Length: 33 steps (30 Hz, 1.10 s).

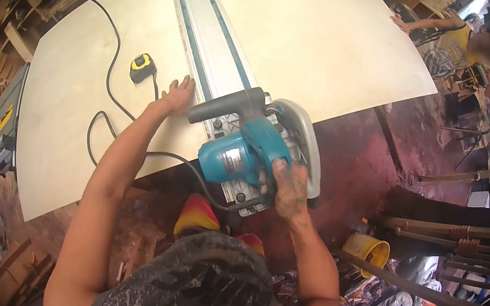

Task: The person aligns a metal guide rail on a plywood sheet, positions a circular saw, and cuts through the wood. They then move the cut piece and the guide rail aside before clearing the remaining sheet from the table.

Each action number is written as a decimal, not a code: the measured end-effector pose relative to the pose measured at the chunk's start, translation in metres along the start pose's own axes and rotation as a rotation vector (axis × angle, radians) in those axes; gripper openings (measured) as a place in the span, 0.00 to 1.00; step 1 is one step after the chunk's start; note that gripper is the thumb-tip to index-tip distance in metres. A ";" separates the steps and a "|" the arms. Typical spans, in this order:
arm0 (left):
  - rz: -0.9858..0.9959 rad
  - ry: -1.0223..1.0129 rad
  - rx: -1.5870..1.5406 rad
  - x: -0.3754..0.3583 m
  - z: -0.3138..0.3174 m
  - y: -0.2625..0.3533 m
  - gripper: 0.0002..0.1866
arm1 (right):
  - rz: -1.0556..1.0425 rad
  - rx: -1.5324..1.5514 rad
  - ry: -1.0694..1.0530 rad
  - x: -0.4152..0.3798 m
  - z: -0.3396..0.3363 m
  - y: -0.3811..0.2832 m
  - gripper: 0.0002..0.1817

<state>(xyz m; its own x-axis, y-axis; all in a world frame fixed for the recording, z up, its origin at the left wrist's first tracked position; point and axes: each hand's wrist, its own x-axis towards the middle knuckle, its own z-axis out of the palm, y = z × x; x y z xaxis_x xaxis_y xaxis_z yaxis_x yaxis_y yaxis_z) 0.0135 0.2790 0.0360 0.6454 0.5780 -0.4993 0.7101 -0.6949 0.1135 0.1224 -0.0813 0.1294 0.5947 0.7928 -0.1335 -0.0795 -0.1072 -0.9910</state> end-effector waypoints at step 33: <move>0.402 0.072 -0.006 0.030 0.020 -0.043 0.65 | -0.197 -0.157 -0.049 0.022 -0.003 -0.014 0.37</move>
<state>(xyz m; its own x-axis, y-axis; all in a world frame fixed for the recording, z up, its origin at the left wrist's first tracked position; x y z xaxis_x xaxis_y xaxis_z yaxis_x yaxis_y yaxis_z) -0.0030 0.3172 -0.0013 0.8897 0.2898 -0.3528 0.3991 -0.8690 0.2926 0.1387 -0.0639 0.1406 0.5465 0.8354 0.0580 0.1616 -0.0372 -0.9862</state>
